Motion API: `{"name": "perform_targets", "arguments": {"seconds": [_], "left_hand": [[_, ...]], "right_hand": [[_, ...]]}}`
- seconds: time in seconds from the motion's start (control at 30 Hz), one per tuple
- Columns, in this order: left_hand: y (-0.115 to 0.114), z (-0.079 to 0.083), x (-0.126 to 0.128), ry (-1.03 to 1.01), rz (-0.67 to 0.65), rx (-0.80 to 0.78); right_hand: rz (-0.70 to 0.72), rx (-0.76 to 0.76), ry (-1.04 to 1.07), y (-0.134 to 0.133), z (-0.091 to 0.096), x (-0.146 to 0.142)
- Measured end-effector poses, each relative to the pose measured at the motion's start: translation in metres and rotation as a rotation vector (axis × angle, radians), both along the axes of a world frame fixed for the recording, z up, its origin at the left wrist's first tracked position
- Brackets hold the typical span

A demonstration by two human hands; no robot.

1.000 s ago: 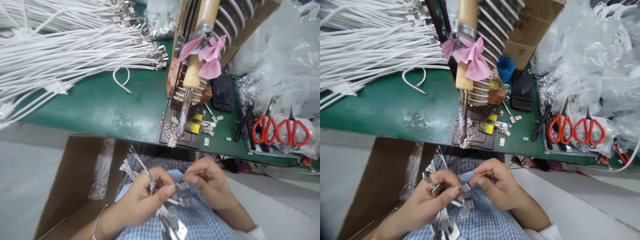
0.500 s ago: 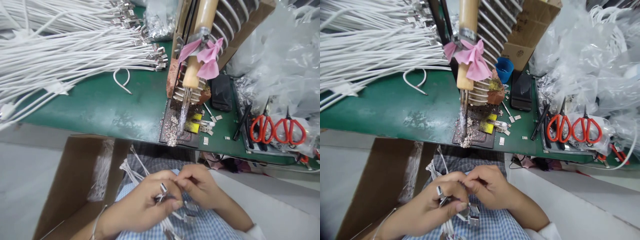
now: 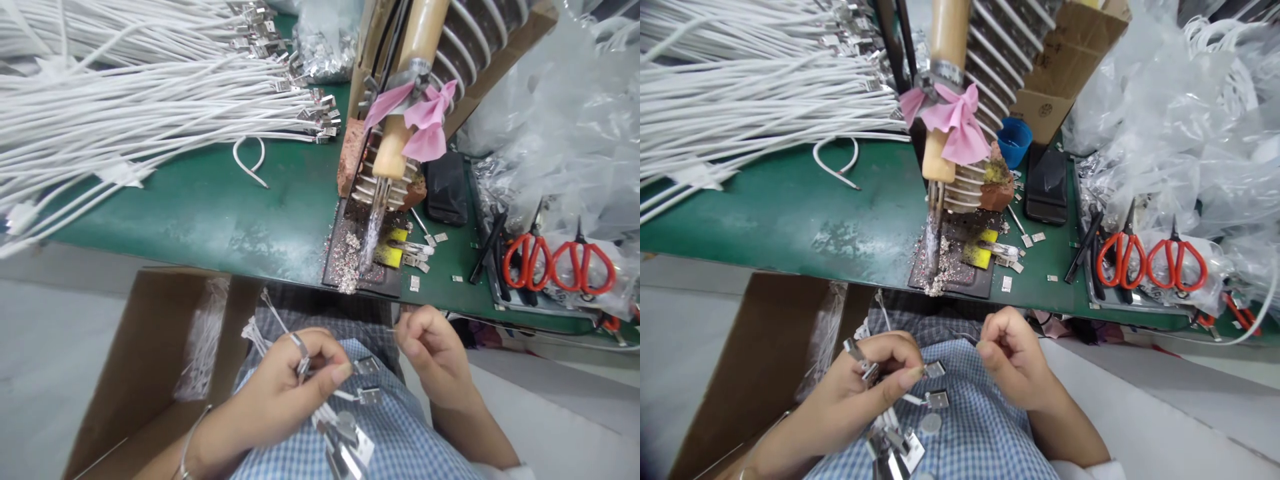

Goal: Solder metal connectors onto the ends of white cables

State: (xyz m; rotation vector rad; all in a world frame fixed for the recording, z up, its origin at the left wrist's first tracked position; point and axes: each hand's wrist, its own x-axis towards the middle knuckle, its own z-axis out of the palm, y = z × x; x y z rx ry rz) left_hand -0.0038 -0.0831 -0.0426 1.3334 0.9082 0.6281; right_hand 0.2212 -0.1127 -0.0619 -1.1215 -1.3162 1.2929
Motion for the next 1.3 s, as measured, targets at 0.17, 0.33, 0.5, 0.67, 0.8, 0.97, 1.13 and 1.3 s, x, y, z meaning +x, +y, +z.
{"name": "perform_targets", "arguments": {"seconds": [0.17, 0.33, 0.5, 0.67, 0.8, 0.97, 1.13, 1.3], "left_hand": [[0.001, 0.003, 0.005, 0.044, -0.02, -0.048], [-0.002, 0.0, 0.0, -0.014, -0.04, -0.077], [-0.001, -0.001, -0.002, -0.03, -0.049, -0.062], [-0.004, -0.006, 0.003, -0.037, 0.047, 0.009], [-0.006, -0.01, 0.004, -0.057, 0.1, 0.047], [-0.003, -0.008, 0.003, -0.013, 0.104, 0.119], [0.001, -0.003, 0.004, 0.042, 0.086, 0.164], [0.002, -0.001, 0.005, 0.062, 0.058, 0.243]], "right_hand": [[0.22, 0.17, -0.152, 0.007, 0.012, -0.01], [0.209, 0.147, -0.117, 0.012, 0.01, -0.016], [0.145, 0.085, -0.037, 0.007, 0.004, -0.023], [0.05, 0.071, 0.07, 0.005, 0.001, -0.034], [0.014, 0.045, 0.09, 0.005, 0.001, -0.038], [0.017, 0.056, 0.09, 0.007, 0.001, -0.036], [0.031, 0.055, 0.104, 0.008, 0.001, -0.036], [0.029, 0.077, 0.064, 0.009, 0.002, -0.037]]}}
